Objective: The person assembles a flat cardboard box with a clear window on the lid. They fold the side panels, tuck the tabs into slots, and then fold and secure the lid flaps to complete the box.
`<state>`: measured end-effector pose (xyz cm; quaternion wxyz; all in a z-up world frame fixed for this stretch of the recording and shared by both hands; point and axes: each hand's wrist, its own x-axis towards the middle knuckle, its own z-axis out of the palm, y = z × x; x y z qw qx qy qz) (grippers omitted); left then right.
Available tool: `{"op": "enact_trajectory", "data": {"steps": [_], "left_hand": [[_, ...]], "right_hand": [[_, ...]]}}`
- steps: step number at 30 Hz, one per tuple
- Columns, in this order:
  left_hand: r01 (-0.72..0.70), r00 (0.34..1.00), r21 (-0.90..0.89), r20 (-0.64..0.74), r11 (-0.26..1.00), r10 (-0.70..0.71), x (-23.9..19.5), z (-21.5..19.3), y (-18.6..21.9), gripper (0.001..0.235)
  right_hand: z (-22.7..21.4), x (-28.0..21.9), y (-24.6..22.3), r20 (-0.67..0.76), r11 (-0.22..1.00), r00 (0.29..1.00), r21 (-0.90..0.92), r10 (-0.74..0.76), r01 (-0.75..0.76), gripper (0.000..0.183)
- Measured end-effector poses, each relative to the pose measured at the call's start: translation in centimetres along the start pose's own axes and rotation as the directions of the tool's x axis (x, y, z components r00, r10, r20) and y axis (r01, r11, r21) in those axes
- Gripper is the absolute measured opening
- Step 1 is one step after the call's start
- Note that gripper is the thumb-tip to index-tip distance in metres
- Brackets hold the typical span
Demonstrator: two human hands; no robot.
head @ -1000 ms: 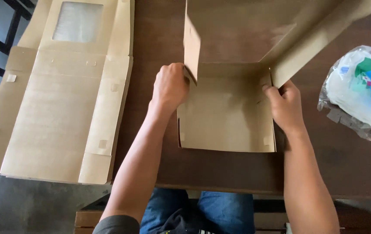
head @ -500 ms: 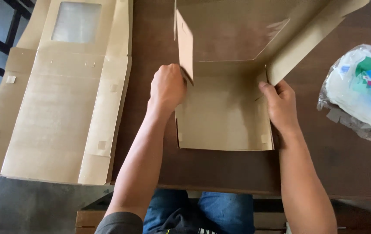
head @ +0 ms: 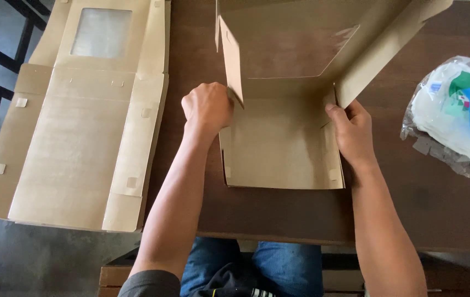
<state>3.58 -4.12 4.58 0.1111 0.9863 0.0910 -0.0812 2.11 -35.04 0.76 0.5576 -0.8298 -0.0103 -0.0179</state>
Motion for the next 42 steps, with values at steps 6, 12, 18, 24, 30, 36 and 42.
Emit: {"op": "enact_trajectory", "data": {"steps": [6, 12, 18, 24, 30, 36, 42], "left_hand": [[-0.015, 0.999, -0.031, 0.039, 0.999, 0.016, -0.4, -0.4, 0.7, 0.02], [-0.039, 0.997, -0.018, 0.064, 0.999, 0.04, -0.5, -0.8, 0.6, 0.021], [-0.02, 0.995, -0.006, 0.097, 1.0, 0.02, 0.5, -0.4, 0.4, 0.023], [-0.014, 0.997, -0.013, 0.081, 1.0, 0.015, 1.0, -0.8, 0.5, 0.02], [-0.019, 0.992, -0.039, 0.127, 0.999, 0.024, -1.0, -2.7, 1.6, 0.03], [-0.011, 0.99, -0.007, 0.14, 1.0, 0.012, -0.9, -2.0, 1.5, 0.038], [-0.049, 0.989, 0.087, 0.141, 0.995, 0.037, 0.3, 0.0, 0.4, 0.026]], "right_hand": [[-0.1, 0.2, -0.1, -0.003, 1.0, 1.0, -0.018, -0.017, 0.017, 0.016], [-0.2, 0.7, 1.7, -0.007, 1.0, 1.0, -0.028, -0.012, 0.012, 0.018], [-0.1, 0.8, 1.4, -0.008, 0.999, 1.0, -0.034, -0.015, 0.014, 0.014], [0.4, 0.4, 0.6, -0.016, 0.999, 1.0, -0.037, -0.002, 0.002, 0.012], [0.4, 0.4, 0.6, -0.025, 0.999, 0.999, -0.048, -0.021, 0.02, 0.016], [1.0, -0.9, -5.0, -0.011, 0.997, 0.998, -0.049, -0.058, 0.057, 0.027], [0.7, -0.2, -2.0, -0.013, 0.998, 1.0, -0.063, 0.001, -0.001, 0.018]]}}
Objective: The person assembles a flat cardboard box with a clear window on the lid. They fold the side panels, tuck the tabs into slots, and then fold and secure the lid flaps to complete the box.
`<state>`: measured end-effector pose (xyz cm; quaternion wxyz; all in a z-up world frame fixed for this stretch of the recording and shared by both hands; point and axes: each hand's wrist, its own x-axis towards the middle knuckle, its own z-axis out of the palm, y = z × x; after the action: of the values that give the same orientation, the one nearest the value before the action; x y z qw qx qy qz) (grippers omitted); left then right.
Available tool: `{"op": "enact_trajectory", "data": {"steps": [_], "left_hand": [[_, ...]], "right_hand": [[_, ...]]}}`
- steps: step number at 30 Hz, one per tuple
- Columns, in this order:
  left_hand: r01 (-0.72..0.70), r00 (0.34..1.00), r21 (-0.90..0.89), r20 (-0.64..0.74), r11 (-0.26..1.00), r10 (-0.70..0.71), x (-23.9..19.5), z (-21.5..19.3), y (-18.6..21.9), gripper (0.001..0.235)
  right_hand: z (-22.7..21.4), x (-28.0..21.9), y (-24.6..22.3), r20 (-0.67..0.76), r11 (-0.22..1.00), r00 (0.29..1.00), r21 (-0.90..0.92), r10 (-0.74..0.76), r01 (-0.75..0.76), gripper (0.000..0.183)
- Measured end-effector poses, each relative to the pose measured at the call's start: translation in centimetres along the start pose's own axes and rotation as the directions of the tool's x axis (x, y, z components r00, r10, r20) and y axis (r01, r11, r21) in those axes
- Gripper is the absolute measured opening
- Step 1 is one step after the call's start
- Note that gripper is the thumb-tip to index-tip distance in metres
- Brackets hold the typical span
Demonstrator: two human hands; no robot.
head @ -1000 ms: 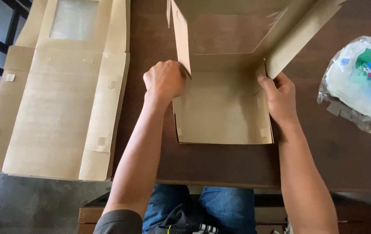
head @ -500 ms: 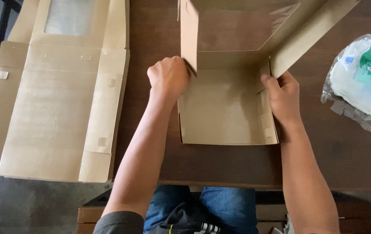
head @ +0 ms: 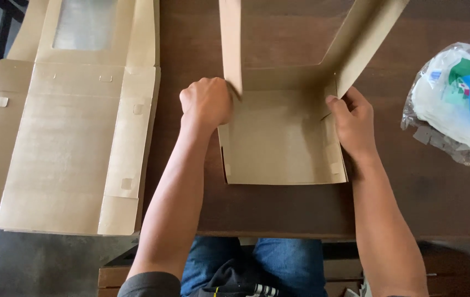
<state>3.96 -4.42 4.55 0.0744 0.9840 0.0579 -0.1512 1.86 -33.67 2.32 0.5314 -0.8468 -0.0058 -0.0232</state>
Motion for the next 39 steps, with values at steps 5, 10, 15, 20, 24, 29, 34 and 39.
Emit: {"op": "enact_trajectory", "data": {"steps": [5, 10, 15, 20, 24, 29, 34, 39], "left_hand": [[0.016, 0.998, 0.023, -0.054, 1.0, -0.015, 0.3, 0.8, -0.2, 0.021], [0.03, 0.994, 0.023, -0.106, 0.999, -0.028, 0.4, 0.9, -0.1, 0.016], [0.023, 0.997, -0.158, -0.073, 0.987, -0.035, -1.6, -0.5, 0.0, 0.02], [-0.009, 0.996, -0.47, -0.083, 0.883, -0.034, -3.5, -1.7, -0.1, 0.037], [-0.215, 0.976, -0.671, -0.178, 0.71, 0.127, -2.7, 0.3, -1.5, 0.042], [-0.271, 0.954, -0.795, -0.148, 0.543, 0.26, -4.3, -1.5, -2.3, 0.06], [-0.054, 0.953, -0.847, 0.114, 0.529, 0.28, -5.5, -3.5, -2.6, 0.104], [-0.151, 0.945, -0.854, 0.024, 0.498, 0.327, -4.9, -1.8, -2.9, 0.133]], "right_hand": [[-0.1, 0.4, 1.5, 0.005, 1.0, 1.0, 0.004, 0.007, -0.007, 0.019], [-0.6, 0.0, -0.2, 0.015, 1.0, 1.0, -0.017, 0.014, -0.013, 0.02], [-1.1, -1.3, -5.1, 0.168, 0.991, 0.986, -0.133, 0.019, 0.003, 0.058], [-1.4, 1.0, -1.1, 0.15, 0.952, 0.989, -0.298, -0.019, 0.063, 0.03], [-2.2, 2.0, -0.5, 0.127, 0.883, 0.986, -0.469, 0.104, -0.033, 0.051], [-1.1, 2.0, -8.4, 0.181, 0.832, 0.944, -0.536, 0.276, -0.14, 0.038], [-0.1, 3.2, -9.7, 0.177, 0.778, 0.928, -0.609, 0.327, -0.158, 0.021], [0.5, 3.9, -7.4, 0.096, 0.747, 0.966, -0.654, 0.242, -0.123, 0.039]]}}
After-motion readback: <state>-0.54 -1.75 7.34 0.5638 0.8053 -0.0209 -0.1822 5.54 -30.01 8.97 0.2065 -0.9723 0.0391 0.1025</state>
